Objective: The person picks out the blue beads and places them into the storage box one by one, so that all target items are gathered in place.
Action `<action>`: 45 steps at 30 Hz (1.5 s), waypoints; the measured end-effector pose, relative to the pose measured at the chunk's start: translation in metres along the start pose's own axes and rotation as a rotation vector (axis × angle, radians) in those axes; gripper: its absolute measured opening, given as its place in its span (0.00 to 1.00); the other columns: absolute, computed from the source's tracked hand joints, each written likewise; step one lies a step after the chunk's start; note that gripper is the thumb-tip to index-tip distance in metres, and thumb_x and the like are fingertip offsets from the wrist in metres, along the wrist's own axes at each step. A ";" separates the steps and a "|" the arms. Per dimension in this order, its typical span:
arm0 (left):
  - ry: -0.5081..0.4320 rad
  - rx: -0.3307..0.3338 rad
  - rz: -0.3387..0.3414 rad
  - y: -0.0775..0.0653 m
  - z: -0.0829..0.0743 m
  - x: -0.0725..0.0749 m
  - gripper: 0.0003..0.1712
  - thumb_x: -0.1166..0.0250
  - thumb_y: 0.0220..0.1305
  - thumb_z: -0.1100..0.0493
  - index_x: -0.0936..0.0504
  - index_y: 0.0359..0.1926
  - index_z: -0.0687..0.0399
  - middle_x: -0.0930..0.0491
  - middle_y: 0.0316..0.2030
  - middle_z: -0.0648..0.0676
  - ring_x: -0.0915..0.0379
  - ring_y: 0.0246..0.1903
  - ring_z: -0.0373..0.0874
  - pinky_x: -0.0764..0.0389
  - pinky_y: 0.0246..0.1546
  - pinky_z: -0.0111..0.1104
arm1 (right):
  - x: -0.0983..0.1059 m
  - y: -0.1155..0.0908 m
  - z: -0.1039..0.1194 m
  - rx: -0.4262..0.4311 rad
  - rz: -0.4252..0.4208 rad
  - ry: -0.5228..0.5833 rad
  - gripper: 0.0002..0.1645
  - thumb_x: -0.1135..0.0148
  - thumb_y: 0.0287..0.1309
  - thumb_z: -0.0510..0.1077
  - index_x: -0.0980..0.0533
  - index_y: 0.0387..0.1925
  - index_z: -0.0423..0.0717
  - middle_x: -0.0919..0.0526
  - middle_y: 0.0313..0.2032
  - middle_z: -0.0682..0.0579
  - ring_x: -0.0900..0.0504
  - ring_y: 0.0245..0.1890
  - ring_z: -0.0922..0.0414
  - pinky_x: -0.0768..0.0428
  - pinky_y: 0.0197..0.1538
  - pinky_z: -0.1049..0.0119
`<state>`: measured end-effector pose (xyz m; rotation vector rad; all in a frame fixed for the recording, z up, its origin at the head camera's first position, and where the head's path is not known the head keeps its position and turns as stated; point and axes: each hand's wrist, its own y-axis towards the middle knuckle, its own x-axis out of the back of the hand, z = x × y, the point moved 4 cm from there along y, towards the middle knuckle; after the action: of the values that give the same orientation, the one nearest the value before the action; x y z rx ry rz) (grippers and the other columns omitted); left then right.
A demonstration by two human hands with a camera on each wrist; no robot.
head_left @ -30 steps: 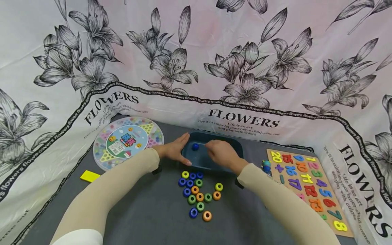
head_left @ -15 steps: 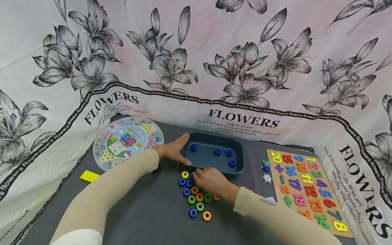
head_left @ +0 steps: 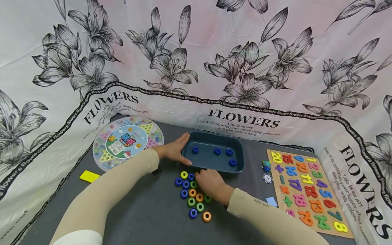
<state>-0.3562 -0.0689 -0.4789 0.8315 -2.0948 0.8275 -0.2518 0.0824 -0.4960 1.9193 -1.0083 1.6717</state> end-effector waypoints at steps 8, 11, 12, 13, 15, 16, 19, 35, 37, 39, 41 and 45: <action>-0.015 0.009 0.007 -0.001 0.001 0.000 0.73 0.32 0.44 0.31 0.73 0.72 0.55 0.77 0.73 0.56 0.72 0.73 0.52 0.52 0.70 0.46 | 0.003 -0.003 -0.003 0.119 -0.066 0.105 0.14 0.41 0.59 0.46 0.22 0.46 0.51 0.20 0.34 0.54 0.24 0.25 0.62 0.21 0.31 0.67; -0.017 0.005 0.008 0.000 0.003 0.000 0.74 0.32 0.44 0.30 0.74 0.72 0.54 0.78 0.73 0.55 0.73 0.73 0.52 0.51 0.70 0.46 | 0.011 -0.009 -0.004 0.238 -0.110 0.162 0.14 0.41 0.59 0.46 0.22 0.47 0.53 0.22 0.37 0.55 0.26 0.27 0.65 0.22 0.33 0.71; -0.015 0.003 0.009 0.000 0.003 0.000 0.74 0.33 0.44 0.30 0.74 0.72 0.54 0.78 0.73 0.55 0.73 0.73 0.52 0.51 0.70 0.46 | 0.014 -0.011 -0.005 0.287 -0.127 0.173 0.14 0.41 0.58 0.46 0.23 0.47 0.53 0.23 0.38 0.56 0.27 0.28 0.65 0.23 0.34 0.71; -0.018 0.003 0.012 0.000 0.004 0.000 0.74 0.33 0.44 0.30 0.74 0.72 0.54 0.78 0.73 0.55 0.73 0.73 0.51 0.50 0.70 0.46 | 0.018 -0.013 -0.006 0.332 -0.146 0.188 0.14 0.41 0.58 0.45 0.23 0.47 0.54 0.23 0.39 0.56 0.27 0.29 0.66 0.23 0.34 0.72; -0.019 0.008 0.019 0.000 0.004 0.001 0.74 0.33 0.43 0.30 0.74 0.72 0.53 0.80 0.73 0.53 0.74 0.73 0.51 0.50 0.70 0.45 | 0.026 -0.014 -0.010 0.400 -0.190 0.222 0.15 0.41 0.58 0.45 0.22 0.48 0.54 0.24 0.41 0.57 0.28 0.33 0.66 0.23 0.37 0.72; -0.019 0.010 0.022 0.000 0.005 0.001 0.74 0.33 0.43 0.30 0.75 0.72 0.53 0.80 0.72 0.53 0.74 0.73 0.50 0.50 0.70 0.45 | 0.029 -0.014 -0.013 0.417 -0.208 0.241 0.15 0.41 0.57 0.45 0.22 0.48 0.53 0.25 0.41 0.57 0.27 0.34 0.66 0.23 0.38 0.72; -0.026 0.010 0.024 0.001 0.006 0.002 0.73 0.32 0.44 0.31 0.75 0.72 0.53 0.80 0.72 0.53 0.74 0.73 0.51 0.50 0.70 0.45 | 0.037 -0.010 -0.025 0.405 -0.265 0.324 0.16 0.39 0.56 0.44 0.22 0.48 0.52 0.23 0.42 0.58 0.26 0.38 0.65 0.23 0.43 0.70; -0.033 0.003 0.019 0.001 0.004 0.001 0.72 0.32 0.47 0.34 0.74 0.72 0.55 0.79 0.73 0.55 0.74 0.73 0.51 0.54 0.71 0.44 | 0.048 0.031 -0.104 -0.076 -0.226 0.619 0.24 0.36 0.54 0.40 0.26 0.55 0.46 0.18 0.49 0.46 0.17 0.45 0.52 0.19 0.46 0.58; -0.046 -0.006 0.018 0.001 0.003 0.001 0.72 0.31 0.46 0.35 0.73 0.72 0.56 0.78 0.73 0.56 0.74 0.73 0.52 0.55 0.71 0.44 | 0.053 0.034 -0.112 -0.109 -0.245 0.611 0.24 0.35 0.54 0.38 0.26 0.55 0.45 0.19 0.50 0.45 0.18 0.46 0.50 0.20 0.47 0.57; -0.048 -0.008 0.018 0.001 0.002 0.001 0.72 0.31 0.46 0.35 0.73 0.72 0.57 0.78 0.73 0.57 0.73 0.73 0.53 0.55 0.71 0.44 | 0.058 0.037 -0.117 -0.135 -0.267 0.610 0.24 0.35 0.53 0.37 0.25 0.54 0.44 0.18 0.49 0.44 0.17 0.43 0.51 0.19 0.45 0.57; -0.048 -0.008 0.017 0.002 0.001 0.001 0.72 0.31 0.46 0.35 0.73 0.72 0.58 0.78 0.73 0.58 0.73 0.73 0.53 0.55 0.71 0.44 | 0.061 0.041 -0.120 -0.147 -0.284 0.603 0.24 0.35 0.52 0.38 0.25 0.53 0.45 0.17 0.47 0.45 0.16 0.40 0.52 0.19 0.42 0.58; -0.047 0.001 0.014 0.003 0.001 0.001 0.72 0.31 0.46 0.35 0.72 0.72 0.57 0.78 0.73 0.57 0.73 0.73 0.52 0.53 0.71 0.44 | 0.065 0.045 -0.121 -0.154 -0.276 0.580 0.24 0.34 0.53 0.40 0.25 0.54 0.46 0.16 0.44 0.45 0.16 0.36 0.53 0.19 0.40 0.60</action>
<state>-0.3587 -0.0681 -0.4795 0.8452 -2.1434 0.8233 -0.3655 0.1218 -0.4157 1.2827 -0.5908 1.7673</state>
